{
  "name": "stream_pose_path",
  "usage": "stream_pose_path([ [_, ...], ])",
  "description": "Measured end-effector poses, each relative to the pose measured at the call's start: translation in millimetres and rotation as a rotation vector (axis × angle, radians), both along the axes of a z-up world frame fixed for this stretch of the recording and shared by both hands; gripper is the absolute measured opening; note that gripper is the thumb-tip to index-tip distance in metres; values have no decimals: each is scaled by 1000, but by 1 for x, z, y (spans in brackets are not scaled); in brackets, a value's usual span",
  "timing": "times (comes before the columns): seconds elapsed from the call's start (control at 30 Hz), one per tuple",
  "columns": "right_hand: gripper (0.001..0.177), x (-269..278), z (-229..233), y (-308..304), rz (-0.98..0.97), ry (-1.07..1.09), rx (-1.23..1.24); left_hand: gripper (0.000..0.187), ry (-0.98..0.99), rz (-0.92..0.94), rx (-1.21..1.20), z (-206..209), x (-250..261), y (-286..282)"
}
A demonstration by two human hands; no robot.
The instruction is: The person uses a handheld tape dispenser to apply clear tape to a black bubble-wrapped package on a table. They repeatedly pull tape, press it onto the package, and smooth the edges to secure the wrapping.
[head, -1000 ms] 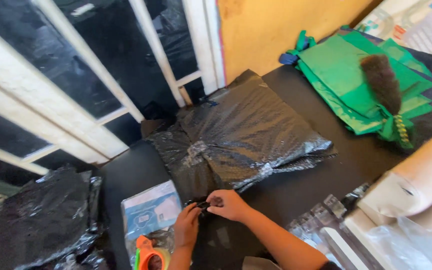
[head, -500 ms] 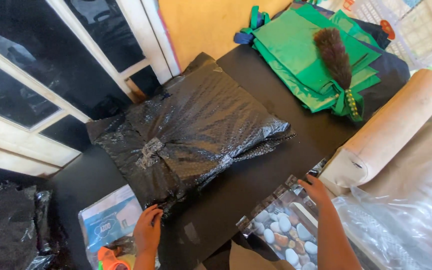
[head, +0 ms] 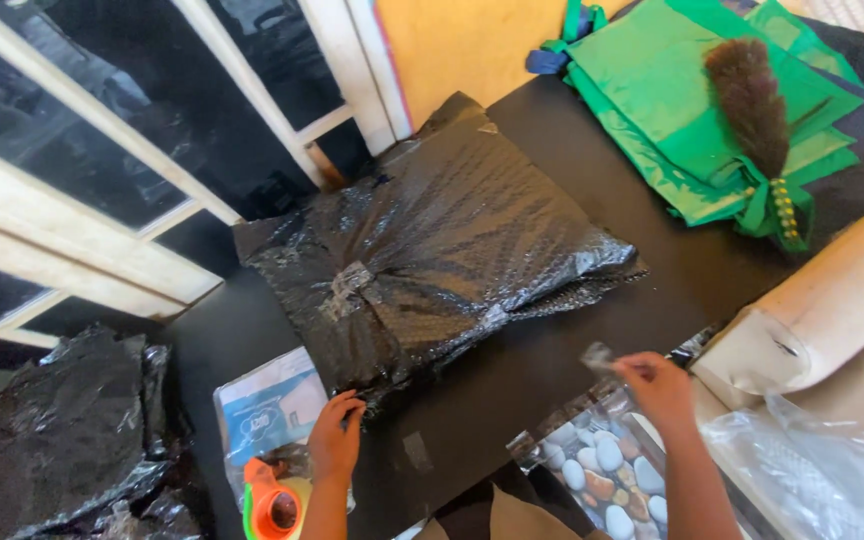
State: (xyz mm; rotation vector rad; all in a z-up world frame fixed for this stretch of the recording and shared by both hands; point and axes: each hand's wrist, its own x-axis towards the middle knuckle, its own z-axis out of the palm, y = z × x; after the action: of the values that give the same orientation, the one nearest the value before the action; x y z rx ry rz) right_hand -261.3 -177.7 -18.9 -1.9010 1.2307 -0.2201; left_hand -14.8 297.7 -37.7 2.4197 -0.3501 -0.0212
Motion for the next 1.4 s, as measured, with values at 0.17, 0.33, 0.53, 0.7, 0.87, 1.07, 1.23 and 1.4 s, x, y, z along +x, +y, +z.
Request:
stream_pose_path([
  [0.17,14,78,25,144,34,-317,554,11,-14,-15,-92,4,-2,2],
  [0.33,15,147,10,284,-37,-501,1166,13,-22,-57,-34,0,2,9],
  [0.53,12,190,4,346,-32,-350,986,15,-150,-208,-141,-11,12,22],
  [0.7,22,200,10,356,-104,-276,789,17,-83,-260,-168,-8,15,28],
  [0.87,23,203,55,367,-168,-154,720,18,-57,-289,-137,-9,20,34],
  [1.07,26,213,56,377,-219,-95,623,17,-4,-283,-150,-1,21,36],
  [1.23,26,217,53,379,-244,-64,586,26,136,-175,-190,29,22,32],
  [1.4,29,218,41,376,-210,-77,554,21,-728,-694,-107,75,33,15],
])
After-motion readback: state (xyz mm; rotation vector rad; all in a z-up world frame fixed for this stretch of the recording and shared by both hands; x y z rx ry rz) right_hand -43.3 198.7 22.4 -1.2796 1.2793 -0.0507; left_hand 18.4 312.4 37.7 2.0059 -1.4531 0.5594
